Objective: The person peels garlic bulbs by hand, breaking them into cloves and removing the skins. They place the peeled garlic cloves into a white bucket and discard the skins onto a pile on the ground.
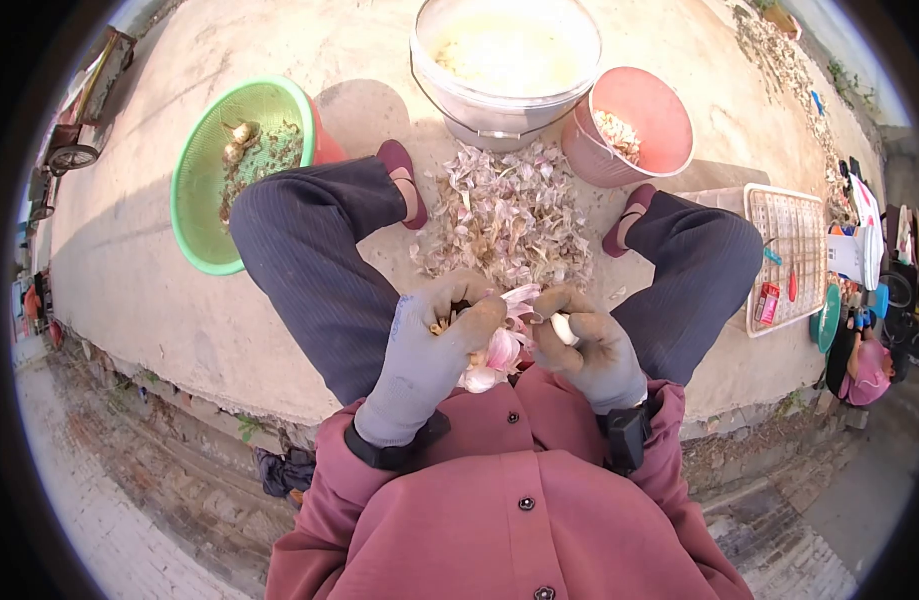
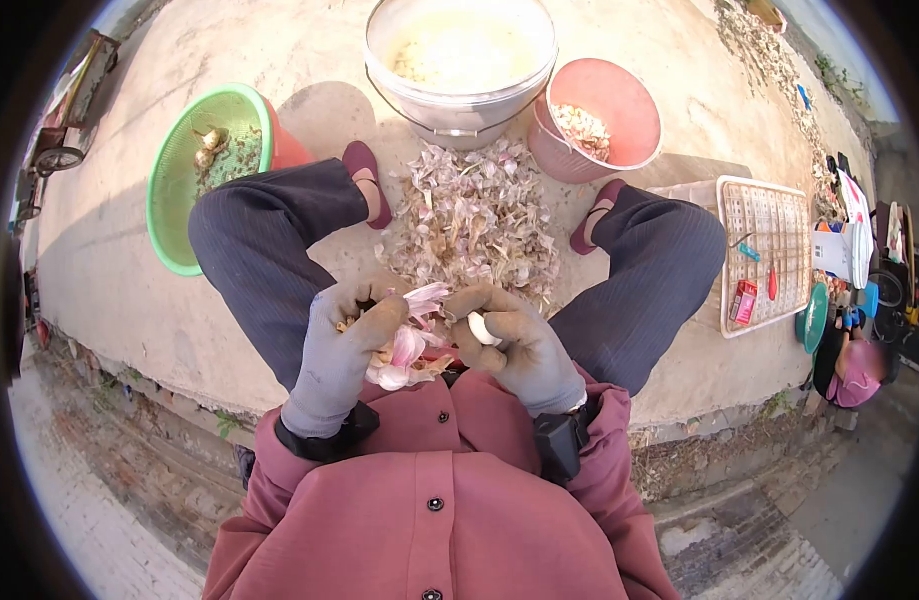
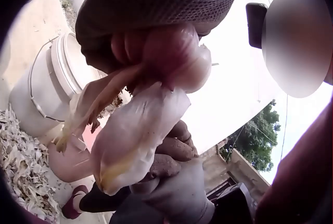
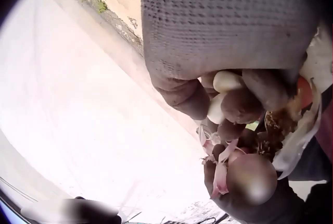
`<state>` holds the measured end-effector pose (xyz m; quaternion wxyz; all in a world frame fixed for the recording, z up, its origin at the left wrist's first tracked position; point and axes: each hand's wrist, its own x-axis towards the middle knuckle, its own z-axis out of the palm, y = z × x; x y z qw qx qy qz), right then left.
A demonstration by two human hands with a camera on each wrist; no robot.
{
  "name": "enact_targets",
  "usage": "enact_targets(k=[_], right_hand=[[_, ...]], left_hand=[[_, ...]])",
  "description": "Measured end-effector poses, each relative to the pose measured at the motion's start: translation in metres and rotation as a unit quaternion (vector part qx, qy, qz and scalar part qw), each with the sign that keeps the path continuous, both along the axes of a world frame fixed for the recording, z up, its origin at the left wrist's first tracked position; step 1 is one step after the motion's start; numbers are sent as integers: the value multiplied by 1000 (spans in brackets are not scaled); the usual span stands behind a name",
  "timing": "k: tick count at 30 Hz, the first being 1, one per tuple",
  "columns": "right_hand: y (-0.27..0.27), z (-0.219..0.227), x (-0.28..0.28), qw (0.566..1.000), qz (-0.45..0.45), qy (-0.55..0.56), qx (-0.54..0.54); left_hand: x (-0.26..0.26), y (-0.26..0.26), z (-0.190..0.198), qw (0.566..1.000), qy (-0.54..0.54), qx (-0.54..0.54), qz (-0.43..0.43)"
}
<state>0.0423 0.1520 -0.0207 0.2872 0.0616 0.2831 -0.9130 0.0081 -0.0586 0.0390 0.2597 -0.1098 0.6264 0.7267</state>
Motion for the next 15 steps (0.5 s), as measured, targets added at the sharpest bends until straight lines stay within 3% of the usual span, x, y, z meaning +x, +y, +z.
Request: enact_targets(k=[3,6,8,9,12,14,15], right_hand=[[0,-7,2,999,-37,-30,-24],[-2,5,-4,989,-97,-97,63],[-2,32,-12,966,-88,-60,233],[-2,55,-19,952,-92,-37,288],[1,117,-36,847,-273,121,441],[13,138,-56,686,-455,289,488],[25,147,-68,650,-492,335,473]], left_hand=[[-2,-11,-12,999,26,-34,24],[-3,-11,-13,998,6,-39,49],[-1,-9,-10,994,-55,-36,92],[1,-12,-17,997,-40,-30,67],[4,-8,-17,994,-63,31,85],[1,-4,-16,991,-61,45,107],[2,-1,-15,988,-59,58,128]])
